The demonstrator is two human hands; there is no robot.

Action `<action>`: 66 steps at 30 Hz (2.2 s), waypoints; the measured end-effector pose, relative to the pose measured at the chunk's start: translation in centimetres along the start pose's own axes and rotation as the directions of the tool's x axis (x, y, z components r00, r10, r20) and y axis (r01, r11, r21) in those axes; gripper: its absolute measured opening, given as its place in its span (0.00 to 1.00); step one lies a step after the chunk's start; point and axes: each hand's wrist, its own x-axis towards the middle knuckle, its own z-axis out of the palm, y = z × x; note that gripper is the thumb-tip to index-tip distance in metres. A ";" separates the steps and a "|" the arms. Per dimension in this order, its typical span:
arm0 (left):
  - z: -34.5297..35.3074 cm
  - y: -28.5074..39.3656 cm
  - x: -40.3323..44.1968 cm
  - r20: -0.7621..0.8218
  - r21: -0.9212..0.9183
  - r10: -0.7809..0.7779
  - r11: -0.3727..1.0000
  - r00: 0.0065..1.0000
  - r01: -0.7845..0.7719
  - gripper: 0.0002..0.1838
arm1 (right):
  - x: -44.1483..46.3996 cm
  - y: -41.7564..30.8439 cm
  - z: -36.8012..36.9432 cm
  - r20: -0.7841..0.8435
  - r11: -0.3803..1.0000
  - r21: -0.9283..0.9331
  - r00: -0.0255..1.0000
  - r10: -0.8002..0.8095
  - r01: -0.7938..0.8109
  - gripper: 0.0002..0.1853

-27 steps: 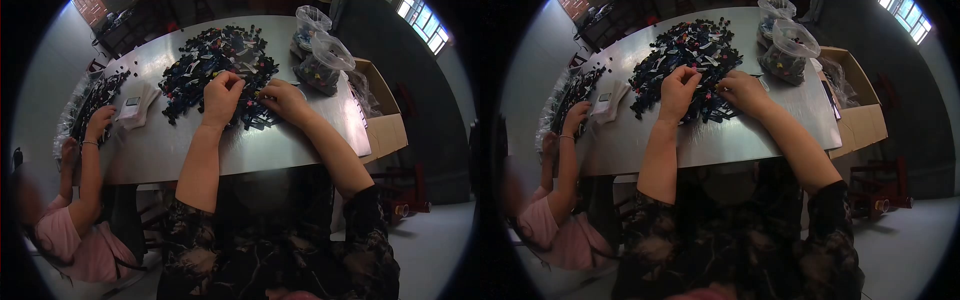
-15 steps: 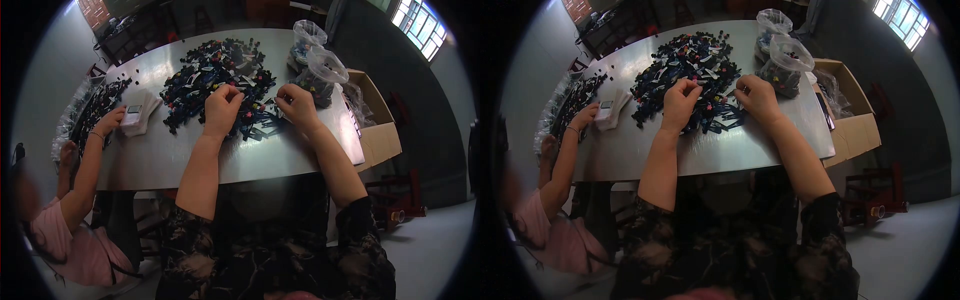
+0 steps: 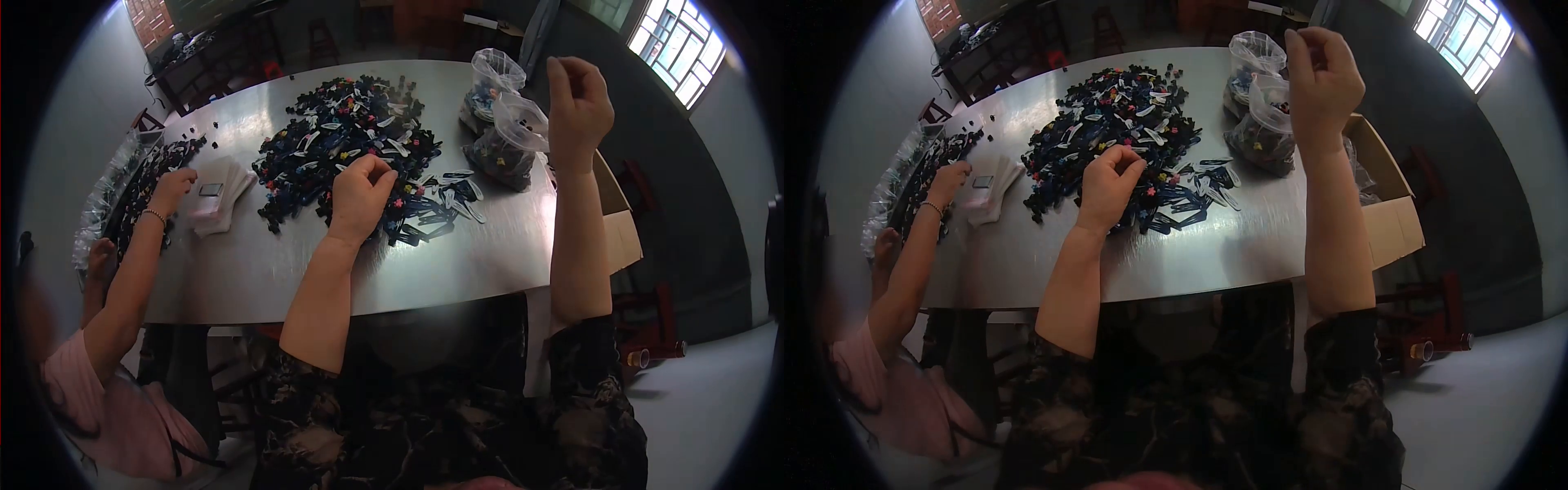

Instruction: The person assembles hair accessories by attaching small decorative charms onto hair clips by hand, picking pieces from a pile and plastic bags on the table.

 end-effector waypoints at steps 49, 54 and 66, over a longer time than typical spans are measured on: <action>-0.1 0.7 -0.8 0.421 0.423 0.076 0.865 0.904 -0.269 0.07 | -16.1 2.2 3.0 0.859 0.991 -0.116 0.507 0.067 0.065 0.08; 0.2 0.8 -1.0 0.442 0.363 0.094 0.891 0.892 -0.274 0.05 | -15.4 1.5 2.3 0.828 0.994 -0.079 0.560 0.024 0.074 0.06; 0.3 0.5 -0.9 0.365 0.297 0.112 0.927 0.924 -0.230 0.05 | -3.2 4.1 -4.1 0.281 0.857 -0.500 0.960 0.021 0.127 0.06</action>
